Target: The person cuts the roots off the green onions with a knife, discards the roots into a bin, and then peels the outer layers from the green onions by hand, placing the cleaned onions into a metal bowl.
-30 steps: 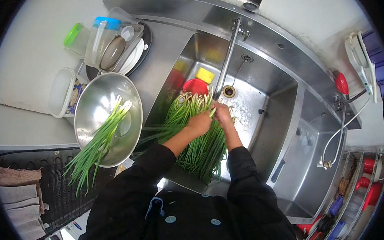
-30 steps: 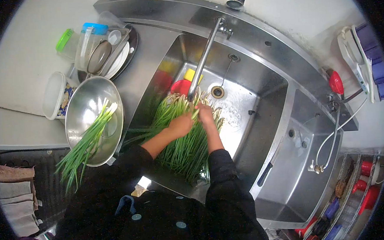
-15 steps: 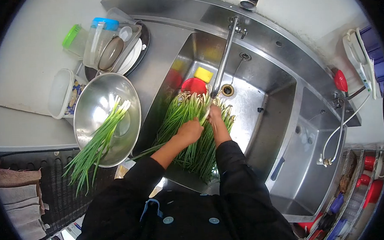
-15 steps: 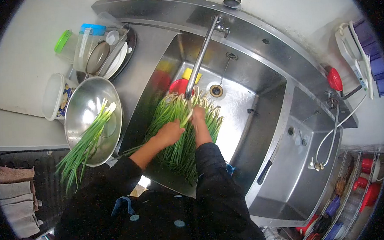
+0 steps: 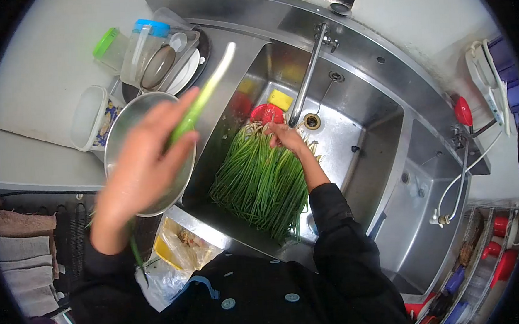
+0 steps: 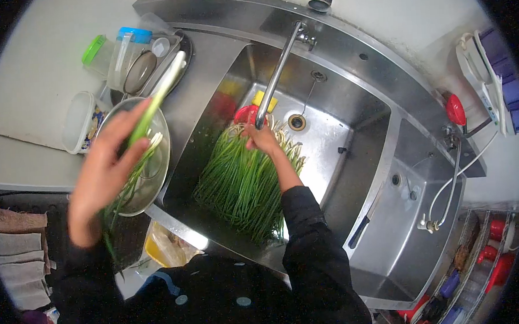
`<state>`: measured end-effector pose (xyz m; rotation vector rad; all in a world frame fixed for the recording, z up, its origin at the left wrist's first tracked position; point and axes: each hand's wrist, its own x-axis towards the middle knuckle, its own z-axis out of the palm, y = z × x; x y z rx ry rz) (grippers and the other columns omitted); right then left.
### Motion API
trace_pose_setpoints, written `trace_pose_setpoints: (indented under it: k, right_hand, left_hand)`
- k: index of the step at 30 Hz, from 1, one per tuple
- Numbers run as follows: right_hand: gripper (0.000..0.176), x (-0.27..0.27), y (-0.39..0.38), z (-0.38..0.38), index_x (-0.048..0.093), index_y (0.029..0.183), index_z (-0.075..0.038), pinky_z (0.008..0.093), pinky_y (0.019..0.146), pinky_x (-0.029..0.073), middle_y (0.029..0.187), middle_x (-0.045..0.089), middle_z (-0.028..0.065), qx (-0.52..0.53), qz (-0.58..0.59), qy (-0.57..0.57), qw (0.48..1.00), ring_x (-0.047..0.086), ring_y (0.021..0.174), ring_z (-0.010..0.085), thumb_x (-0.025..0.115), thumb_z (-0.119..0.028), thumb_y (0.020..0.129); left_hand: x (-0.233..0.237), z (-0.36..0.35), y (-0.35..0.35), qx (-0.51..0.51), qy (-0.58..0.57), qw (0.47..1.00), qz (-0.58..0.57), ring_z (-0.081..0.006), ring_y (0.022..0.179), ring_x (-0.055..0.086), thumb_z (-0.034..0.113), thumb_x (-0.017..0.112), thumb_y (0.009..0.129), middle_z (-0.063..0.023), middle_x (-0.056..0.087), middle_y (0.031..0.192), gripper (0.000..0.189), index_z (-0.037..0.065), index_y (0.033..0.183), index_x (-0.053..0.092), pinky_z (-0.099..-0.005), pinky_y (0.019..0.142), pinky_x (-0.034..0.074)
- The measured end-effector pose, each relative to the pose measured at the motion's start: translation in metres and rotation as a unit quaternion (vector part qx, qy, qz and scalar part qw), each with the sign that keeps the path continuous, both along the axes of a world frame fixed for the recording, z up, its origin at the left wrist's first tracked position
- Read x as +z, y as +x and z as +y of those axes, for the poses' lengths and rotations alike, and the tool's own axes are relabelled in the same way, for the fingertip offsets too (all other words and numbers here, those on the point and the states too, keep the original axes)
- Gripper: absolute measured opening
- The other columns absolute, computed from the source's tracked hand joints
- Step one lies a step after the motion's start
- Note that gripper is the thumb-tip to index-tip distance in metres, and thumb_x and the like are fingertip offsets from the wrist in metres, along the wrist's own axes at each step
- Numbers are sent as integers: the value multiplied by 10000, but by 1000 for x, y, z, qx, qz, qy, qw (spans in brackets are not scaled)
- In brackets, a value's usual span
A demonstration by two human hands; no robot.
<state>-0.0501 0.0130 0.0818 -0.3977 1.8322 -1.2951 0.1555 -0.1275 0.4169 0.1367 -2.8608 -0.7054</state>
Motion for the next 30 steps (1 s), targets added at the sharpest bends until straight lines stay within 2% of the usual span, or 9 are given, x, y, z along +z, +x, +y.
trace_pose_setpoints:
  k: [3, 5, 7, 9, 11, 14, 21, 27, 30]
  right_hand:
    - [252, -1, 1, 7, 602, 894, -60, 243, 514, 464, 677, 598, 54, 37, -117, -33, 992, 595, 583, 145, 483, -279, 860]
    - [214, -25, 2, 22, 594, 920, -54, 325, 587, 490, 700, 611, 85, 16, -40, 134, 990, 612, 644, 195, 527, -231, 819]
    - [226, -131, -8, 53, 589, 914, -39, 407, 649, 475, 752, 614, 118, 213, 341, 281, 871, 607, 735, 275, 581, -203, 759]
    - [355, -151, 34, 95, 547, 963, -12, 448, 804, 411, 1004, 557, 231, -183, 204, 319, 907, 521, 958, 349, 642, -159, 654]
    - [441, -185, 65, 111, 507, 1036, -34, 447, 825, 395, 1022, 534, 217, -352, 141, 411, 829, 459, 1019, 366, 670, -209, 665]
    - [480, -276, 85, 137, 477, 1077, -91, 452, 833, 385, 987, 524, 204, -341, 58, 290, 892, 418, 1030, 375, 683, -275, 685]
    - [338, -153, 99, 103, 520, 891, -48, 411, 714, 424, 794, 577, 158, -252, 261, 339, 868, 546, 779, 319, 684, -268, 692]
    - [201, -63, 91, 69, 523, 870, 3, 343, 618, 458, 758, 584, 133, -231, 213, 36, 949, 567, 697, 235, 603, -159, 782]
    - [192, -50, 82, 54, 562, 886, 18, 273, 516, 465, 728, 585, 88, -248, 65, -74, 964, 541, 650, 128, 582, -156, 807]
  left_hand:
    - [32, -22, 4, 41, -96, 990, -98, -307, 834, 513, 6, 538, 751, -172, 547, 945, 445, 48, 1188, 461, -321, 804, 394]
    - [27, -45, 12, 53, -139, 978, -144, -328, 846, 518, 13, 539, 747, -182, 548, 973, 440, 45, 1179, 466, -335, 813, 397]
    - [-21, -84, 25, 43, -141, 976, -158, -345, 903, 518, 52, 552, 749, -196, 544, 1007, 439, 47, 1179, 463, -361, 834, 398]
    - [-103, -140, 43, 36, -167, 977, -130, -353, 913, 515, 173, 556, 769, -196, 541, 992, 461, 61, 1200, 433, -395, 780, 428]
    - [-140, -143, 47, 108, -188, 928, -304, -354, 1040, 458, 193, 572, 766, -189, 481, 1141, 542, 92, 1257, 366, -400, 834, 407]
    - [-146, -109, 52, 102, -298, 926, -208, -350, 1103, 401, 202, 593, 755, -167, 423, 1213, 614, 116, 1293, 309, -407, 889, 367]
    - [-135, 31, -13, 3, 82, 994, 73, -305, 949, 483, 89, 589, 739, -134, 511, 979, 324, 77, 1057, 528, -364, 840, 386]
    - [-373, 82, -84, 85, 225, 946, -217, -351, 1030, 470, 325, 494, 841, -261, 471, 1097, 588, -53, 1253, 313, -371, 906, 362]
    - [-361, 84, -107, 118, 469, 847, -219, -318, 885, 551, 316, 515, 833, -238, 530, 1000, 535, -51, 1200, 385, -375, 804, 444]
